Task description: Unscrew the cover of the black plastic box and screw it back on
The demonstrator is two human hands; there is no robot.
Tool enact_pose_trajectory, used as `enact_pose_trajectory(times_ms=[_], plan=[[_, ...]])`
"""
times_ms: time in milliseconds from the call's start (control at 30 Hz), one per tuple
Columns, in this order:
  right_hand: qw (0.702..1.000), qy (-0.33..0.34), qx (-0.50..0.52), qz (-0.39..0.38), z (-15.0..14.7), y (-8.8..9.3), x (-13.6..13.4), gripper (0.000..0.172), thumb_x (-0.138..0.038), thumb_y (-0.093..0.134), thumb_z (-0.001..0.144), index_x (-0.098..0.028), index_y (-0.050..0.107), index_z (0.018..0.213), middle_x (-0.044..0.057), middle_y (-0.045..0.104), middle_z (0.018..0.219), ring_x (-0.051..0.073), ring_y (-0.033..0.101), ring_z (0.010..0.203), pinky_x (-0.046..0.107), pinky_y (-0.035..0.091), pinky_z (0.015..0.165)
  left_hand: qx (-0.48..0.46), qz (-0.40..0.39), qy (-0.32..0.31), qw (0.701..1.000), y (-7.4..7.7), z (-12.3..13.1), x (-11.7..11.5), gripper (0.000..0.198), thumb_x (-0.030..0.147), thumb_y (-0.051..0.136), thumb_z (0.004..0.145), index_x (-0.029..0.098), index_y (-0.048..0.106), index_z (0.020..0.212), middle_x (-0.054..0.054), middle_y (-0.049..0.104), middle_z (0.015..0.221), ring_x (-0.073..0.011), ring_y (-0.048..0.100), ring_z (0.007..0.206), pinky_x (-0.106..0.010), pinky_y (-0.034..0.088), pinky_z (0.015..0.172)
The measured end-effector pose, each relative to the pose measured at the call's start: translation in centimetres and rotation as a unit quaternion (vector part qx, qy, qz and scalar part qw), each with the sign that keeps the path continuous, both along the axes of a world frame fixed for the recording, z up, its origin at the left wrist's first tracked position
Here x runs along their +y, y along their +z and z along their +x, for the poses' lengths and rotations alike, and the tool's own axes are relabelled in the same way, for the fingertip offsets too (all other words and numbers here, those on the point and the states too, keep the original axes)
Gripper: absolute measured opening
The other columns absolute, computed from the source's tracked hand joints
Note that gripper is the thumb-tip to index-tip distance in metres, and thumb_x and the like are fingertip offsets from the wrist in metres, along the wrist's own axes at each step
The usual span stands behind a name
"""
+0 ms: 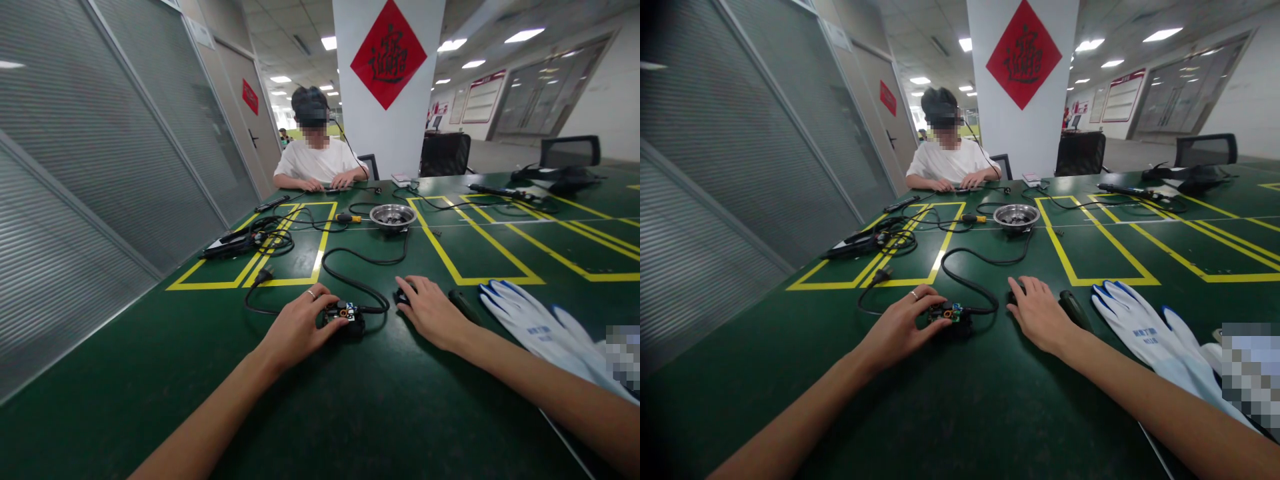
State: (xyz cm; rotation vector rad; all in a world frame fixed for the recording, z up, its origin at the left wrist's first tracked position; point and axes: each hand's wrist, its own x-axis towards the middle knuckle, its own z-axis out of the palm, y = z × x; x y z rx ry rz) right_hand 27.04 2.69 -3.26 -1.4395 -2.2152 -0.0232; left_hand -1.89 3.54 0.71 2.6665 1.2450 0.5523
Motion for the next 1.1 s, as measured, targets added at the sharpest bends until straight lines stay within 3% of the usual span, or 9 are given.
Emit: enact_pose_trajectory(times_ms=[100,233,433,567,700,833,900,1000,1100], plan=[[0.999,0.032,-0.029,0.028,-0.9,1.7,-2.0,0.038,-0.026,0.041,0.092,-0.011,0.052,0.125,0.017,0.054,0.122,0.028,0.047,0.115,0.053,0.037,0.100,-0.007,0.021,0.024,0.999,-0.2,0.0,0.0,0.030,0.042,0.053,0.092,0.022,0.054,0.115,-0.006,0.057,0.111,-0.0228,0.058,0.099,-0.036,0.048,0.087],[0.987,0.148,-0.067,0.005,-4.8,2.6,-4.9,0.030,-0.021,0.040,0.091,-0.017,0.062,0.110,0.010,0.062,0.104,0.021,0.055,0.096,0.042,0.047,0.087,-0.012,0.035,0.086,0.996,-0.8,0.1,0.1,0.035,0.045,0.050,0.093,0.018,0.050,0.116,-0.007,0.062,0.104,-0.0246,0.061,0.095,-0.038,0.048,0.084],[0.982,0.176,-0.062,-0.034,-9.4,0.8,-3.4,0.040,-0.022,0.040,0.091,-0.018,0.050,0.130,0.014,0.045,0.138,0.027,0.040,0.129,0.047,0.039,0.103,-0.020,0.047,0.098,0.994,-1.0,0.2,0.0,0.032,0.042,0.050,0.094,0.018,0.048,0.115,-0.007,0.064,0.102,-0.0243,0.062,0.092,-0.036,0.048,0.081],[0.985,0.151,-0.050,-0.072,-7.1,1.3,-3.4,0.033,-0.020,0.041,0.090,-0.023,0.060,0.118,0.011,0.053,0.129,0.023,0.051,0.117,0.045,0.046,0.096,-0.019,0.048,0.090,0.995,-0.8,0.2,-0.1,0.033,0.043,0.050,0.094,0.018,0.047,0.115,-0.008,0.063,0.100,-0.0241,0.062,0.090,-0.036,0.048,0.079],[0.987,0.117,-0.025,-0.104,-3.9,2.2,-6.5,0.034,-0.024,0.047,0.089,-0.026,0.054,0.122,0.006,0.054,0.128,0.020,0.052,0.115,0.044,0.046,0.099,-0.026,0.053,0.078,0.995,-0.8,0.3,-0.3,0.034,0.044,0.050,0.094,0.018,0.047,0.115,-0.007,0.062,0.100,-0.0237,0.061,0.089,-0.037,0.048,0.080],[0.981,0.127,-0.017,-0.144,-1.8,1.4,-9.0,0.038,-0.029,0.052,0.088,-0.032,0.049,0.125,0.000,0.052,0.132,0.017,0.050,0.118,0.042,0.048,0.099,-0.020,0.049,0.053,0.997,-0.9,0.6,-0.7,0.033,0.044,0.050,0.094,0.018,0.046,0.114,-0.007,0.061,0.100,-0.0235,0.060,0.090,-0.037,0.048,0.079],[0.986,0.122,-0.008,-0.112,-0.9,1.0,-9.4,0.037,-0.031,0.054,0.087,-0.032,0.049,0.124,0.001,0.051,0.133,0.017,0.048,0.121,0.042,0.047,0.101,-0.016,0.043,0.034,0.998,-1.0,0.9,-1.1,0.033,0.044,0.050,0.094,0.018,0.046,0.114,-0.007,0.061,0.100,-0.0233,0.059,0.089,-0.037,0.047,0.079],[0.995,0.095,0.026,0.026,0.4,1.3,-9.3,0.036,-0.025,0.059,0.085,-0.025,0.051,0.119,0.005,0.052,0.128,0.016,0.047,0.121,0.037,0.048,0.100,-0.023,0.035,-0.002,0.999,-1.2,1.6,-1.9,0.033,0.043,0.051,0.094,0.018,0.045,0.115,-0.007,0.060,0.100,-0.0227,0.058,0.088,-0.037,0.047,0.079],[0.990,0.089,0.014,0.106,0.9,1.8,-9.0,0.048,-0.021,0.063,0.082,-0.018,0.048,0.127,0.009,0.050,0.130,0.020,0.044,0.125,0.040,0.045,0.103,-0.031,0.019,-0.056,0.998,-1.2,2.7,-3.1,0.035,0.044,0.052,0.093,0.018,0.043,0.116,-0.007,0.059,0.101,-0.0226,0.057,0.089,-0.037,0.046,0.078]])
